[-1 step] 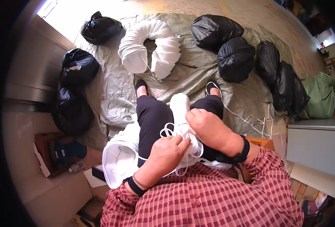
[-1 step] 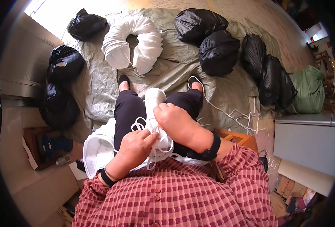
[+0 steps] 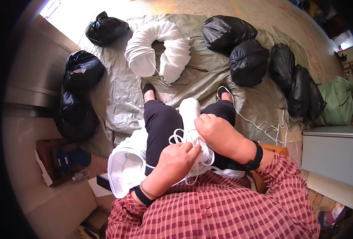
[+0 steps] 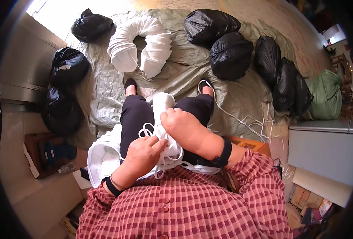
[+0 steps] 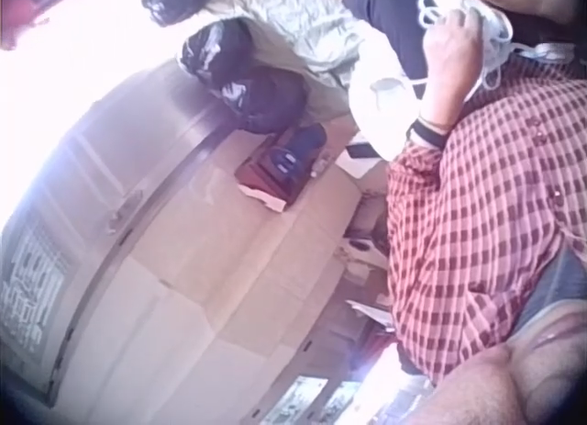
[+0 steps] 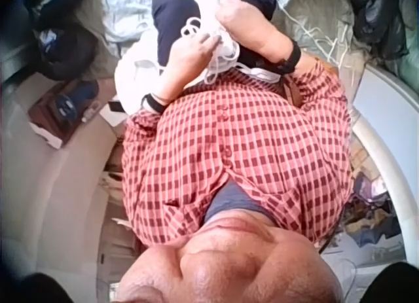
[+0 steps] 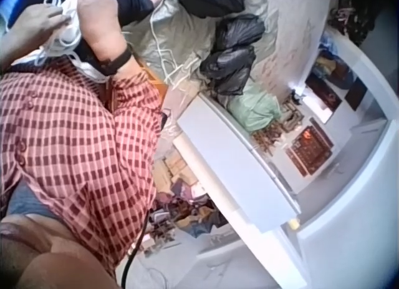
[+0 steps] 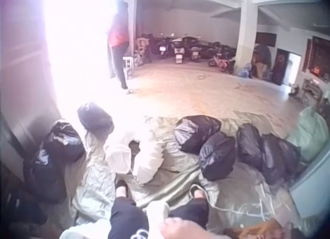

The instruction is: Thread laces through the eyelets of a white sneaker.

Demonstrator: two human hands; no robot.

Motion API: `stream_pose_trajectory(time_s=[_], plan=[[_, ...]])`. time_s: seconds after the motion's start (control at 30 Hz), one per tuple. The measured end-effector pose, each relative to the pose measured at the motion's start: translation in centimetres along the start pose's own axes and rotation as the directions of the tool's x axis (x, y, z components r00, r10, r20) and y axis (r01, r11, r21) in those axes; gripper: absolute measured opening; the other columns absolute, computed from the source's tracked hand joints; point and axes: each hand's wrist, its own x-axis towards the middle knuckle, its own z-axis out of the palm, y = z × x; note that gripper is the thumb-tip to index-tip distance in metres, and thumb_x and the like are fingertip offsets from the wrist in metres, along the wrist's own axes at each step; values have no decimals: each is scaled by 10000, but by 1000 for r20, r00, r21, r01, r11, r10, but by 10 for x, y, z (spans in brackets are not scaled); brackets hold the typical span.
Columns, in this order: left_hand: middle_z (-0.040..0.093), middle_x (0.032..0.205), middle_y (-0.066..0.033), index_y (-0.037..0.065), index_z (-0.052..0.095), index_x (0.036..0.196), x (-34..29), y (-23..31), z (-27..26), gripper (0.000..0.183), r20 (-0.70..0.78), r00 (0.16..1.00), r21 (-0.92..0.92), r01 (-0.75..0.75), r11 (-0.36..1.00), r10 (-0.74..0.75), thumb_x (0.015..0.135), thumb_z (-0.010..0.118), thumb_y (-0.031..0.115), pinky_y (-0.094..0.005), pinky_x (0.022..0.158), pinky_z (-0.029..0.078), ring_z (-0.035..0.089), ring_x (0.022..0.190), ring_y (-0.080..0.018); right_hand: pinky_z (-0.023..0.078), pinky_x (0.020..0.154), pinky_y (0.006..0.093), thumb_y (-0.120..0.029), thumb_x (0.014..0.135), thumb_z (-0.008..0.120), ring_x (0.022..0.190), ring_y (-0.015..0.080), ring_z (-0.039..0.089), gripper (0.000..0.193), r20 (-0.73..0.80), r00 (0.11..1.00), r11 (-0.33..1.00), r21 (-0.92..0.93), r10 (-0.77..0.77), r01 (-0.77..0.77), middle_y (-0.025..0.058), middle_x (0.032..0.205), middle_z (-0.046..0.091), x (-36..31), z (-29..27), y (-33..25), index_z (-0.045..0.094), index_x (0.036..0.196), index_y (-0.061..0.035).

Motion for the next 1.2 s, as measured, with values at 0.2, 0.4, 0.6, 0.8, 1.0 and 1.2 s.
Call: stream_pose_trajectory(time_s=[0.2, 0.4, 0.6, 0.8, 1.0, 1.2], plan=[[618, 777, -76, 91, 701, 1013, 11, -7, 10, 218, -70, 994, -77, 74, 994, -80, 798, 674, 68, -390, 575, 511, 656, 673, -264, 556, 612, 331, -96, 746, 638, 776, 240, 650, 174, 36, 990, 936, -321, -138, 143, 111, 826, 587, 23, 10, 7, 539, 878, -40], [599, 759, -65, 90, 658, 979, 20, -12, 15, 159, -162, 980, -105, 98, 990, -115, 820, 652, 85, -393, 566, 524, 660, 666, -271, 549, 653, 324, -86, 760, 689, 762, 202, 653, 161, -121, 967, 973, -67, -226, 219, 90, 808, 617, 31, 12, 17, 588, 880, -46], [612, 796, -63, 108, 704, 1041, 18, -6, 10, 268, -109, 987, -107, 107, 989, -119, 778, 685, 65, -396, 589, 525, 660, 689, -262, 491, 632, 270, -122, 857, 722, 712, 109, 584, 287, 714, 670, 158, 651, 205, -742, 26, 871, 667, 33, -15, 47, 596, 1091, -13], [598, 820, -43, 105, 695, 1087, 15, -3, 10, 304, -93, 995, 17, 32, 999, -31, 783, 687, 107, -363, 600, 513, 651, 725, -228, 533, 762, 357, -26, 795, 656, 850, 266, 678, 257, 439, 879, 738, 528, 187, -421, 169, 892, 663, 27, -16, 28, 584, 1039, 8], [571, 797, -33, 105, 691, 1116, 14, -1, 8, 330, -67, 998, 44, 15, 999, -12, 786, 683, 121, -350, 603, 492, 628, 701, -209, 520, 725, 395, -9, 818, 674, 807, 327, 654, 140, 83, 995, 950, 303, 53, -76, 148, 862, 630, 15, -8, 20, 625, 949, -5], [576, 806, -34, 104, 689, 1118, 12, -1, 7, 330, -65, 998, 53, 16, 998, -13, 789, 679, 131, -351, 613, 492, 626, 706, -208, 517, 739, 391, -60, 844, 697, 814, 321, 656, 95, 11, 998, 993, 105, -64, 63, 129, 874, 632, 18, -15, 18, 661, 920, -18]])
